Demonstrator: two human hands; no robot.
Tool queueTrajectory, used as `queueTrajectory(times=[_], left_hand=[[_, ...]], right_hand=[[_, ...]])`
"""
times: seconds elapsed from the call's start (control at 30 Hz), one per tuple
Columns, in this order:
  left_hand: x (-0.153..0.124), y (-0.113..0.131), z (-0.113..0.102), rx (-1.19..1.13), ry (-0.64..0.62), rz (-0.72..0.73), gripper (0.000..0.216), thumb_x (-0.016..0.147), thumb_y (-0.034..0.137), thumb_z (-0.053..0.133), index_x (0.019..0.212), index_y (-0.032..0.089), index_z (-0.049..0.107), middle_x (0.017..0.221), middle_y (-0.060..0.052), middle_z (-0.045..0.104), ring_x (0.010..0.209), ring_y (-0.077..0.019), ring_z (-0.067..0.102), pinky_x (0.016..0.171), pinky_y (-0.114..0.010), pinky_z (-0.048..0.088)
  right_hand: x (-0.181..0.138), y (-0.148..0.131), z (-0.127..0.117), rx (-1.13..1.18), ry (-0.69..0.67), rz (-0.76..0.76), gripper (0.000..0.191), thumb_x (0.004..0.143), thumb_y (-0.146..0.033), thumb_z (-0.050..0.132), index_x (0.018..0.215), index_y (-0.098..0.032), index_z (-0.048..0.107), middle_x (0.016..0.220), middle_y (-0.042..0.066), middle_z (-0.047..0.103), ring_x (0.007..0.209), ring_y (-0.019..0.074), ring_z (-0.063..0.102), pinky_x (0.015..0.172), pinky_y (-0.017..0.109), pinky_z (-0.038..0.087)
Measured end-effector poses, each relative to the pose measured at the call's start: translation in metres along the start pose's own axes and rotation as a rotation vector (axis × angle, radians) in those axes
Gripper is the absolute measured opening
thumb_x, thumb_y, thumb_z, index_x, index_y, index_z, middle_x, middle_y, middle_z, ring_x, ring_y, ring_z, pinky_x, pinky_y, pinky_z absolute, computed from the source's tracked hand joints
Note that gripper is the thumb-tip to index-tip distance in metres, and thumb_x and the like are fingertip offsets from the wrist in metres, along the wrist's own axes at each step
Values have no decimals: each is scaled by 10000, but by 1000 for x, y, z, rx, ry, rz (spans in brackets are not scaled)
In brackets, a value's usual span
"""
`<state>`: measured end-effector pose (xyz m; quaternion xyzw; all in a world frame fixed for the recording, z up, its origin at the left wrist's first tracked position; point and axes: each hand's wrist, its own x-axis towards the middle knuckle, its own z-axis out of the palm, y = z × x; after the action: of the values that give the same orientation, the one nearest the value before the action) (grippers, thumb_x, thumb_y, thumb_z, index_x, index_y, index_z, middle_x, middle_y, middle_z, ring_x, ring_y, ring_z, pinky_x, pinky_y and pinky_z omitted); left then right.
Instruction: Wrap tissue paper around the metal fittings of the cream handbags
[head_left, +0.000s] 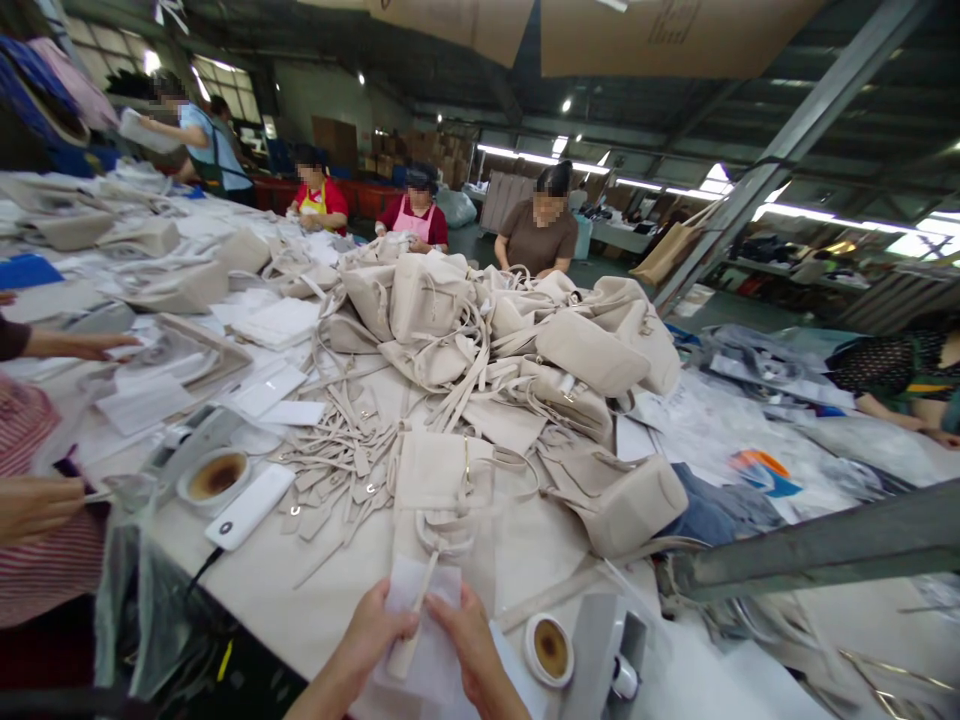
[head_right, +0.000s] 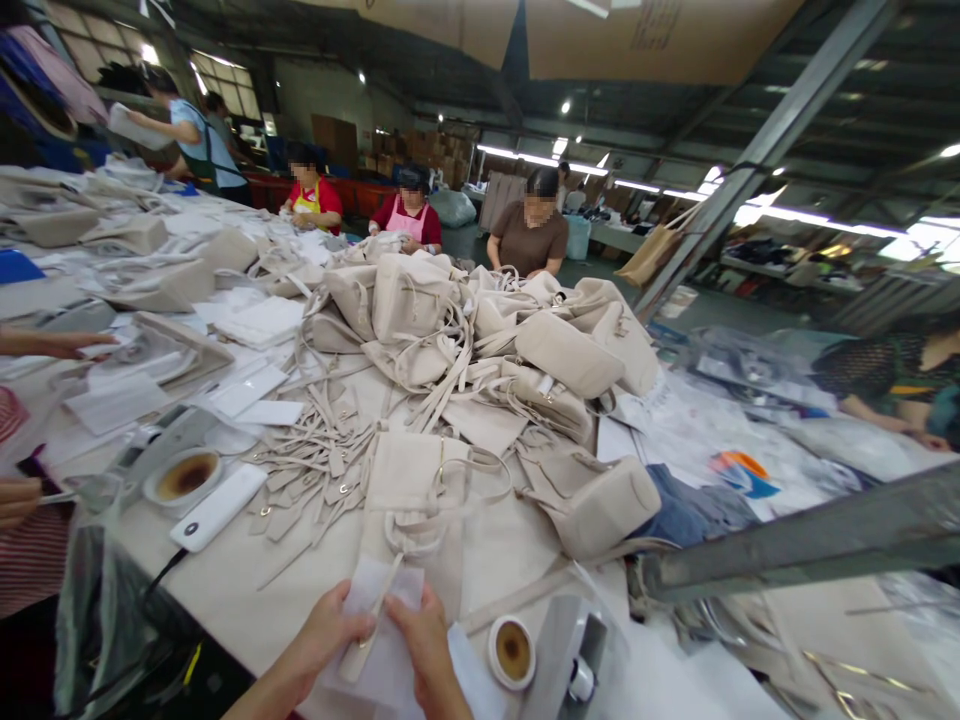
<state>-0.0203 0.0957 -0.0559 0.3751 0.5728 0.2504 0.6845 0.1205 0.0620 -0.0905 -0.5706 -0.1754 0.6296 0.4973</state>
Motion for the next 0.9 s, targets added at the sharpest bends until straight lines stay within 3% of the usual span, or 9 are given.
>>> queueTrajectory(times=[0.17,0.27,0.4,0.5,0.6,0.8,0.9], left_hand=[[4,-6,2,21,78,55,288,517,145,656,804,162,645,683,9,684,663,-189,602,606,-268,440],[1,-6,2,-2,65,55,198,494,212,734,631,178,595,556,38,594,578,-159,554,548,-251,395],[-9,1,-11,-260,-181,-131,307,580,432,737,686,163,636,646,-20,658,616,-169,604,576,-260,444],[-8,8,-21,-479,-299,-272,326,567,393,782,752,164,642,730,-49,710,654,-170,646,628,-261,478],[1,7,-18,-383,-278,-232,326,539,323,832,722,172,609,682,-32,701,641,-174,653,648,-279,491],[17,-4,12,-235,-222,-226,459,453,455,849,661,184,543,601,-2,656,544,-151,593,558,-283,477],[22,-4,20,-199,-175,-197,422,463,426,832,613,187,518,508,47,581,469,-107,513,493,-233,410]], right_hand=[[13,-4,6,22,45,32,413,522,-357,810,866,-164,689,729,29,731,698,223,660,679,330,515],[18,-5,10,14,93,1,315,514,-288,781,795,-198,671,671,-11,697,639,188,619,629,293,492],[17,-5,10,2,120,6,271,533,-251,734,787,-196,660,628,-24,671,603,178,598,595,285,475],[16,-4,8,2,114,26,319,519,-277,734,812,-180,651,646,-11,691,620,196,620,629,316,498],[15,-5,7,0,98,20,365,510,-303,745,835,-168,649,685,7,709,655,213,637,672,346,515],[13,-14,10,-44,123,-41,305,466,-212,800,725,-181,641,596,-25,642,587,177,572,593,293,459],[6,-20,4,-33,123,-74,321,518,-320,819,759,-184,655,643,-8,658,645,195,595,632,302,470]])
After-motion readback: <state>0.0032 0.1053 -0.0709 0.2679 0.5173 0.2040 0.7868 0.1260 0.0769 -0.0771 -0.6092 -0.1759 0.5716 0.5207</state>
